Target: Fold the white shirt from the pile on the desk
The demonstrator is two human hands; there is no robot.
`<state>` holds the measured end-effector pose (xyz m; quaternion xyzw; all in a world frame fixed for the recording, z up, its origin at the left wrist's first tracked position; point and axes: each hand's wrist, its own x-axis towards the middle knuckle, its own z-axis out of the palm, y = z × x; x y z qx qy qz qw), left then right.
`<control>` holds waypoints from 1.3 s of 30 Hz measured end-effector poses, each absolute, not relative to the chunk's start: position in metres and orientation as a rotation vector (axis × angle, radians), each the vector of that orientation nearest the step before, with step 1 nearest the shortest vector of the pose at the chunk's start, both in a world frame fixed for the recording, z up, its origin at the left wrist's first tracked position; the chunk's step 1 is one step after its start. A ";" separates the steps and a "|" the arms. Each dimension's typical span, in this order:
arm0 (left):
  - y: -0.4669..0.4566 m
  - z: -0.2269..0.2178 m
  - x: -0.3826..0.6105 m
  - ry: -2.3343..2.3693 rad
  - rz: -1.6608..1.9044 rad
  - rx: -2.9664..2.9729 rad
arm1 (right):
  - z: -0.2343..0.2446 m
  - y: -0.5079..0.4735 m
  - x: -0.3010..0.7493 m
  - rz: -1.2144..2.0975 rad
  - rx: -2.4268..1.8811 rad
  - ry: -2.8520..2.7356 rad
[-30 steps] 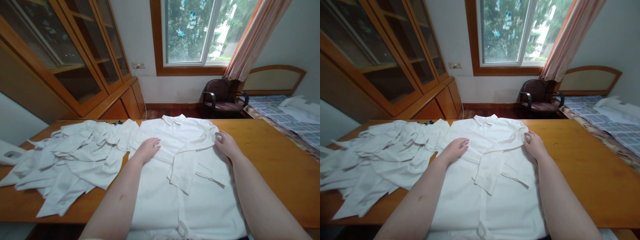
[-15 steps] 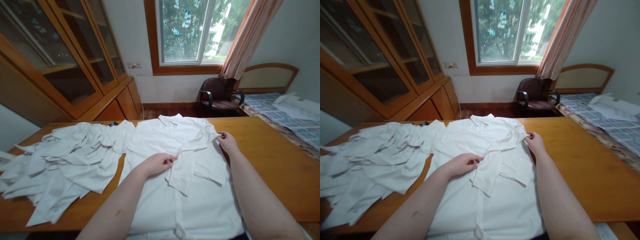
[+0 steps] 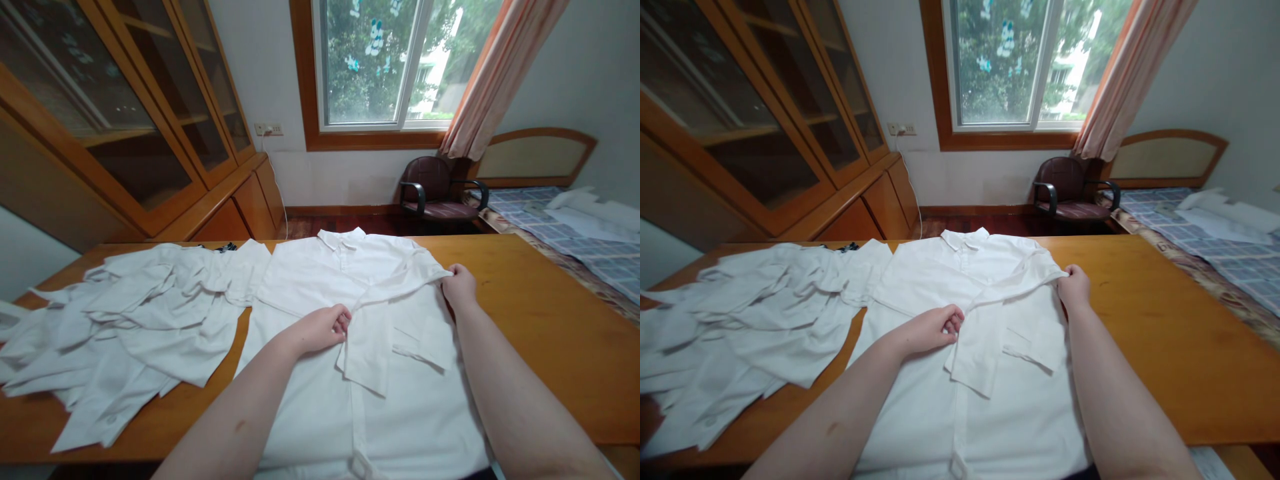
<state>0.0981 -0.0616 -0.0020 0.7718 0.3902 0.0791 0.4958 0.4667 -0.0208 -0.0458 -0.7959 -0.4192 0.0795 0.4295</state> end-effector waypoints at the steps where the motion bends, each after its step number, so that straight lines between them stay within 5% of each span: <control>1: -0.062 -0.002 0.098 0.970 0.185 1.885 | -0.046 -0.021 0.467 0.197 -1.987 -1.029; 24: -0.082 0.008 0.117 1.085 0.057 2.492 | -0.047 -0.014 0.462 0.322 -1.740 -1.286; 39: -0.087 -0.014 0.125 1.131 0.181 2.186 | -0.054 -0.011 0.468 0.264 -1.916 -1.292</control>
